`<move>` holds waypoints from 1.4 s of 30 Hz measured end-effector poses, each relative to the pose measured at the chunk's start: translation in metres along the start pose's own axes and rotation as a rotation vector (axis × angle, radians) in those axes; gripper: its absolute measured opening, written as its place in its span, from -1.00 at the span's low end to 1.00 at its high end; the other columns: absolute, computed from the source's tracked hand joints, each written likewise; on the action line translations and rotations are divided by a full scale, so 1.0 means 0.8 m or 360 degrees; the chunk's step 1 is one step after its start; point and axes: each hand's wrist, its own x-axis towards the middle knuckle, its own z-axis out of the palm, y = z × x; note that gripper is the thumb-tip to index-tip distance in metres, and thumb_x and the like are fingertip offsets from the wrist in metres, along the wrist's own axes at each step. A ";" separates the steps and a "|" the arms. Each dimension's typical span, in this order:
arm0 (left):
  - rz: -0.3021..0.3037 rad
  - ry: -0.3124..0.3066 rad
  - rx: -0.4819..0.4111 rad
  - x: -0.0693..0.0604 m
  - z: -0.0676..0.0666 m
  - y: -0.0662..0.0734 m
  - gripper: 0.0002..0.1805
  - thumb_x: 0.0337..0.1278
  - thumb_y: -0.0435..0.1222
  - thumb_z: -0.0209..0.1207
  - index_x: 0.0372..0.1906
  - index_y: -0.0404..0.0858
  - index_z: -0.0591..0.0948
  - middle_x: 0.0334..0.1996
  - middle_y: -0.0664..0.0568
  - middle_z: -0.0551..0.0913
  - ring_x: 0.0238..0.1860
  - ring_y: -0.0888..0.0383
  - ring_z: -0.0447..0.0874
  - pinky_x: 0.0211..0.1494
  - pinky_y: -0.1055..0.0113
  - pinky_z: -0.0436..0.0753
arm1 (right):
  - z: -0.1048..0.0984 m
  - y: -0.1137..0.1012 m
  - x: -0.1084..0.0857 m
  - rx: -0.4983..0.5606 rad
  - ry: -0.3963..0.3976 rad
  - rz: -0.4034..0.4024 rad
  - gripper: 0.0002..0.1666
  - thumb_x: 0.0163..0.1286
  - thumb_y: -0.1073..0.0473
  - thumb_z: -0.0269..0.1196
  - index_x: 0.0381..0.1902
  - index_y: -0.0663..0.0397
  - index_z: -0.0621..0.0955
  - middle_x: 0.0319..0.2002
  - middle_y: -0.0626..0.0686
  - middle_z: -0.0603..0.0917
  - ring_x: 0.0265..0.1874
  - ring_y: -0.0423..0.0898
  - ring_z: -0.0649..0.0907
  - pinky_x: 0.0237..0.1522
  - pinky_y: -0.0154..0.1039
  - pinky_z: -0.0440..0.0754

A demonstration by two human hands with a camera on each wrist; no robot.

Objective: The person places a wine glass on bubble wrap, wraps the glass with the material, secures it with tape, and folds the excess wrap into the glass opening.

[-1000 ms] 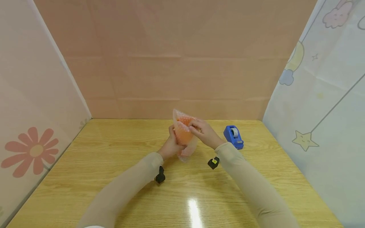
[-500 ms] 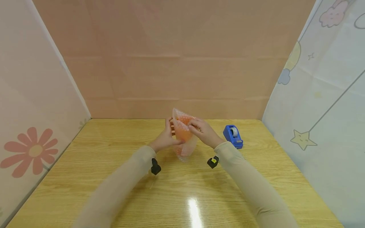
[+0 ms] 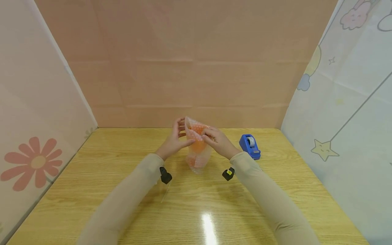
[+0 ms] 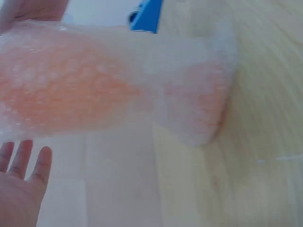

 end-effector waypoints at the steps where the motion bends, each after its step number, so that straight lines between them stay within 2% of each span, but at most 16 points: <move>1: 0.0033 0.0029 0.0016 0.001 -0.002 0.004 -0.04 0.10 -0.25 0.35 0.46 -0.12 -0.02 0.32 -0.15 0.20 0.32 -0.15 0.24 0.36 -0.09 0.31 | 0.000 0.000 0.000 -0.0002 0.0001 -0.0001 -0.74 0.52 -0.01 0.04 -0.32 -0.05 0.54 -0.41 -0.05 0.49 -0.31 -0.10 0.43 -0.21 -0.12 0.44; 3: 0.0067 0.0072 0.0106 0.001 -0.005 0.010 -0.10 0.12 -0.21 0.34 0.46 -0.18 0.07 0.31 -0.11 0.26 0.32 -0.11 0.26 0.36 -0.07 0.33 | 0.000 0.000 0.001 0.0003 0.0003 -0.0004 -0.74 0.52 -0.01 0.04 -0.32 -0.05 0.54 -0.41 -0.05 0.49 -0.31 -0.10 0.43 -0.21 -0.09 0.45; 5: 0.0109 0.0079 0.0235 0.002 -0.008 0.015 -0.21 0.15 -0.17 0.32 0.42 -0.20 0.20 0.29 -0.07 0.32 0.31 -0.04 0.29 0.36 -0.03 0.34 | 0.001 0.000 0.001 0.0011 0.0002 -0.0011 -0.74 0.52 -0.01 0.04 -0.33 -0.04 0.54 -0.42 -0.04 0.49 -0.32 -0.10 0.43 -0.11 -0.06 0.45; 10: 0.0301 -0.0003 0.0675 0.005 -0.011 0.025 -0.52 0.26 -0.09 0.21 0.21 -0.18 0.51 0.19 -0.02 0.45 0.26 0.01 0.38 0.32 0.00 0.40 | 0.000 0.000 0.002 0.0032 -0.0013 -0.0006 -0.75 0.53 0.02 0.03 -0.32 -0.04 0.53 -0.39 -0.03 0.49 -0.30 -0.08 0.44 -0.09 -0.03 0.46; 12: 0.0361 -0.0054 0.0823 0.007 -0.011 0.028 -0.61 0.30 -0.08 0.17 0.12 -0.20 0.57 0.14 0.00 0.51 0.23 0.02 0.41 0.29 0.03 0.44 | 0.000 0.000 0.001 0.0039 -0.0017 0.0004 -0.75 0.53 0.02 0.03 -0.32 -0.04 0.53 -0.37 -0.03 0.50 -0.29 -0.08 0.44 -0.16 -0.05 0.46; 16: 0.0400 -0.0128 0.1013 0.010 -0.011 0.035 -0.70 0.34 -0.12 0.12 -0.02 -0.22 0.64 0.04 0.01 0.59 0.16 0.06 0.45 0.24 0.13 0.49 | 0.000 0.000 0.001 0.0034 -0.0023 -0.0001 -0.75 0.53 0.01 0.02 -0.32 -0.05 0.53 -0.35 -0.02 0.51 -0.30 -0.08 0.44 -0.18 -0.10 0.44; 20: 0.0394 -0.0125 0.1177 0.016 -0.011 0.040 -0.71 0.35 -0.12 0.11 -0.09 -0.21 0.70 -0.04 -0.01 0.66 0.07 0.04 0.45 0.22 0.11 0.44 | 0.001 0.000 0.002 0.0028 -0.0028 -0.0033 -0.75 0.53 0.01 0.03 -0.31 -0.05 0.55 -0.28 -0.02 0.54 -0.27 -0.09 0.45 -0.23 -0.13 0.46; 23: 0.0272 -0.0094 0.1135 0.019 -0.009 0.044 -0.71 0.31 -0.09 0.14 -0.13 -0.20 0.71 -0.11 0.00 0.67 -0.01 0.05 0.43 0.14 0.10 0.43 | 0.002 -0.001 0.003 0.0034 -0.0023 -0.0042 -0.77 0.52 0.03 0.04 -0.30 -0.05 0.56 -0.28 -0.03 0.54 -0.25 -0.09 0.45 -0.21 -0.13 0.46; 25: 0.0114 -0.0043 0.0949 0.019 -0.008 0.047 -0.74 0.29 -0.12 0.20 -0.12 -0.21 0.67 -0.13 0.00 0.61 -0.07 0.05 0.42 0.06 0.13 0.46 | 0.002 -0.002 0.003 0.0037 -0.0015 -0.0043 -0.78 0.52 0.03 0.05 -0.30 -0.05 0.55 -0.33 -0.03 0.52 -0.27 -0.09 0.44 -0.18 -0.12 0.45; 27: -0.0030 0.0051 0.0733 0.019 -0.006 0.049 -0.77 0.23 -0.18 0.25 -0.12 -0.23 0.61 -0.16 -0.02 0.54 -0.13 0.06 0.43 -0.05 0.19 0.51 | 0.003 -0.002 0.003 0.0043 -0.0007 -0.0041 -0.79 0.51 0.05 0.06 -0.31 -0.04 0.55 -0.37 -0.03 0.50 -0.29 -0.09 0.42 -0.20 -0.12 0.45; 29: -0.0118 0.0155 0.0579 0.018 -0.004 0.051 -0.76 0.18 -0.22 0.28 -0.14 -0.24 0.54 -0.20 -0.03 0.47 -0.20 0.05 0.43 -0.15 0.22 0.52 | 0.003 -0.002 0.003 0.0046 -0.0002 -0.0043 -0.80 0.51 0.07 0.07 -0.32 -0.04 0.54 -0.39 -0.04 0.49 -0.30 -0.09 0.42 -0.21 -0.13 0.44; 31: -0.0153 0.0236 0.0522 0.017 -0.002 0.051 -0.75 0.14 -0.23 0.32 -0.20 -0.23 0.50 -0.25 -0.04 0.45 -0.26 0.05 0.42 -0.20 0.25 0.51 | 0.004 -0.002 0.004 0.0044 0.0003 -0.0045 -0.82 0.50 0.09 0.08 -0.32 -0.04 0.55 -0.38 -0.04 0.48 -0.32 -0.09 0.41 -0.26 -0.15 0.44; 34: -0.0120 0.0304 0.0576 0.015 0.000 0.051 -0.73 0.10 -0.18 0.36 -0.31 -0.21 0.50 -0.33 -0.02 0.49 -0.33 0.07 0.44 -0.29 0.28 0.51 | 0.003 -0.002 0.004 0.0027 0.0005 -0.0057 -0.82 0.50 0.09 0.09 -0.32 -0.04 0.55 -0.38 -0.04 0.49 -0.32 -0.09 0.42 -0.27 -0.16 0.44; 37: -0.0026 0.0332 0.0635 0.014 0.000 0.047 -0.76 0.05 -0.17 0.37 -0.37 -0.21 0.57 -0.38 0.02 0.58 -0.39 0.12 0.52 -0.33 0.30 0.57 | 0.003 -0.002 0.003 0.0018 -0.0005 -0.0053 -0.81 0.50 0.07 0.08 -0.31 -0.04 0.54 -0.37 -0.03 0.50 -0.29 -0.08 0.43 -0.25 -0.15 0.45; 39: 0.0066 0.0312 0.0678 0.015 -0.003 0.042 -0.82 0.06 -0.20 0.35 -0.37 -0.22 0.64 -0.37 0.03 0.62 -0.37 0.16 0.57 -0.29 0.33 0.61 | 0.002 -0.002 0.003 0.0019 -0.0013 -0.0032 -0.79 0.52 0.05 0.06 -0.30 -0.04 0.54 -0.36 -0.03 0.50 -0.27 -0.09 0.43 -0.22 -0.14 0.45; 42: 0.0219 0.0216 0.0722 0.014 -0.010 0.034 -0.87 0.14 -0.25 0.28 -0.27 -0.22 0.72 -0.29 0.04 0.66 -0.31 0.19 0.60 -0.23 0.36 0.62 | 0.001 0.000 0.002 0.0035 -0.0012 0.0002 -0.78 0.53 0.05 0.03 -0.30 -0.04 0.54 -0.34 -0.04 0.51 -0.25 -0.08 0.43 -0.20 -0.12 0.44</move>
